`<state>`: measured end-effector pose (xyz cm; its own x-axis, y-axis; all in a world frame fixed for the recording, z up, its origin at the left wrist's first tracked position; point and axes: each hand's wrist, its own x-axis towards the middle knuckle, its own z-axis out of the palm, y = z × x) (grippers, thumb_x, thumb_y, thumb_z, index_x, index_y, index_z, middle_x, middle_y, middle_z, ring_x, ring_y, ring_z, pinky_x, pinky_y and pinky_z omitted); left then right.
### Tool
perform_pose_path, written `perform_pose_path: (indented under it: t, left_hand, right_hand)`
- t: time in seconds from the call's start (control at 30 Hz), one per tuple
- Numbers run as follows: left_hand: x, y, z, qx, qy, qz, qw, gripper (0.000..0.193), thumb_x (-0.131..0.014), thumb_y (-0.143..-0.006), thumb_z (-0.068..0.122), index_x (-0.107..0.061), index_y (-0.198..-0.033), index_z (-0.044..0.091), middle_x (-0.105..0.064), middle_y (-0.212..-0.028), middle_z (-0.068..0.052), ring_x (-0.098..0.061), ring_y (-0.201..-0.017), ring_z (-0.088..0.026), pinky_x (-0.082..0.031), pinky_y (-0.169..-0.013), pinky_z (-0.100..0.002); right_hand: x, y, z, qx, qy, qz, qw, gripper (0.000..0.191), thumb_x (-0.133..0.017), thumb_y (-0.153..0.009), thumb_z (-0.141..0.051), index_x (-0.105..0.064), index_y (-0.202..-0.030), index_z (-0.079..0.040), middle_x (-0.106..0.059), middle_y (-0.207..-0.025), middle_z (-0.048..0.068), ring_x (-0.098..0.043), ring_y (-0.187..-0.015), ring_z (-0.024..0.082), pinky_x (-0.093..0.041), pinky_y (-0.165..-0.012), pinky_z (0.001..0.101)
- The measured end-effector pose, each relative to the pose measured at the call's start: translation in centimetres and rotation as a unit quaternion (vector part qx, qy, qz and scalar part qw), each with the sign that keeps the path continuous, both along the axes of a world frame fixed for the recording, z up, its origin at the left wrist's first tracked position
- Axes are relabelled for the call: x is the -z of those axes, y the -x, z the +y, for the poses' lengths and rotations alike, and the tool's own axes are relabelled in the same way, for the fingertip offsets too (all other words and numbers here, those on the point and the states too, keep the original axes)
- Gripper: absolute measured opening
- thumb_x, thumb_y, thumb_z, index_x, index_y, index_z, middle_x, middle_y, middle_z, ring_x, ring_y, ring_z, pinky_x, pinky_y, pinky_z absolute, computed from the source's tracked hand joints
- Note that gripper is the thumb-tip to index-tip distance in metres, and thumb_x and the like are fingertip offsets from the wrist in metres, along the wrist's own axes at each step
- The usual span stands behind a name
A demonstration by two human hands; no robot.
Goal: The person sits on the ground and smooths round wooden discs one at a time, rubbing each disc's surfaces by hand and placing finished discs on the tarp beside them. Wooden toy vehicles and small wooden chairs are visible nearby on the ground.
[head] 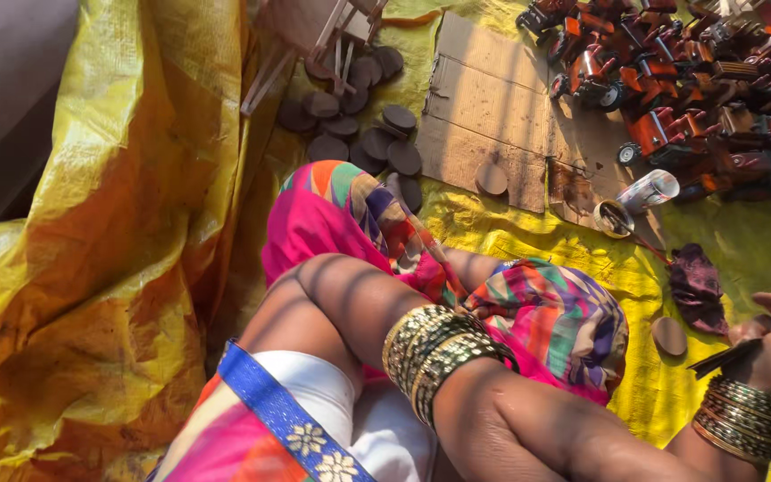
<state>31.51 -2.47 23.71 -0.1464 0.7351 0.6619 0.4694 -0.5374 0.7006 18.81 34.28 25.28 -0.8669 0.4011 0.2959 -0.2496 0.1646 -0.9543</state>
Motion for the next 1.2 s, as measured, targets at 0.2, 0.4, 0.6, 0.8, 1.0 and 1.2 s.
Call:
perform_pose_path:
  t: [0.2,0.4,0.6,0.8,1.0,1.2]
  left_hand:
    - [0.6,0.2,-2.1,0.021,0.035,0.007,0.999,0.025,-0.061,-0.1,0.034,-0.061,-0.091,0.011,-0.065,-0.078,-0.003,-0.062,-0.068,-0.018,-0.054,-0.063,-0.034]
    - [0.8,-1.7,-7.2,0.141,0.046,-0.006,0.989,0.026,-0.063,-0.098,0.035,-0.061,-0.086,0.012,-0.065,-0.074,-0.004,-0.062,-0.065,-0.02,-0.054,-0.061,-0.036]
    - [-0.5,-1.2,-13.7,0.216,-0.039,-0.048,0.974,0.027,-0.064,-0.095,0.036,-0.062,-0.081,0.012,-0.066,-0.071,-0.004,-0.062,-0.063,-0.021,-0.054,-0.058,-0.037]
    - [-3.7,-0.4,-19.3,0.17,-0.267,-0.071,0.946,0.029,-0.066,-0.093,0.037,-0.063,-0.077,0.013,-0.066,-0.067,-0.005,-0.062,-0.06,-0.022,-0.054,-0.056,-0.038]
    - [-5.1,-5.1,-17.7,-0.009,-0.371,-0.244,0.896,0.034,-0.072,-0.094,0.039,-0.071,-0.078,0.01,-0.07,-0.071,-0.007,-0.065,-0.068,-0.025,-0.055,-0.068,-0.043]
    - [-2.1,-1.2,-17.9,-0.003,-0.041,-0.161,0.986,0.044,-0.066,-0.106,0.041,-0.074,-0.111,-0.002,-0.075,-0.111,-0.015,-0.068,-0.119,-0.034,-0.051,-0.113,-0.046]
  right_hand:
    - [2.2,0.8,2.6,-0.053,0.018,0.056,0.997,0.006,-0.062,-0.112,-0.004,-0.064,-0.117,-0.004,-0.068,-0.095,0.008,-0.049,-0.052,0.008,-0.041,-0.052,0.0275]
    - [2.6,-0.8,3.3,-0.027,0.026,0.055,0.998,0.012,-0.064,-0.114,-0.007,-0.068,-0.125,-0.003,-0.069,-0.096,0.007,-0.05,-0.057,0.008,-0.041,-0.051,0.0256]
    - [1.2,-3.6,1.7,0.004,0.013,0.042,0.999,0.01,-0.062,-0.113,-0.009,-0.067,-0.12,-0.003,-0.07,-0.093,0.006,-0.047,-0.051,0.007,-0.039,-0.049,0.0237]
    - [1.1,-6.6,2.2,0.002,0.075,0.041,0.996,0.013,-0.062,-0.109,-0.012,-0.068,-0.119,-0.006,-0.069,-0.091,0.006,-0.046,-0.048,0.007,-0.036,-0.047,0.0236]
    - [4.1,-11.0,4.5,0.063,0.096,0.04,0.993,0.009,-0.063,-0.112,-0.012,-0.064,-0.117,-0.005,-0.067,-0.093,0.007,-0.046,-0.051,0.008,-0.036,-0.048,0.025]
    - [6.5,-14.5,7.0,0.052,0.142,0.044,0.988,0.014,-0.059,-0.111,-0.013,-0.064,-0.122,-0.006,-0.068,-0.094,0.008,-0.047,-0.052,0.008,-0.035,-0.047,0.0245]
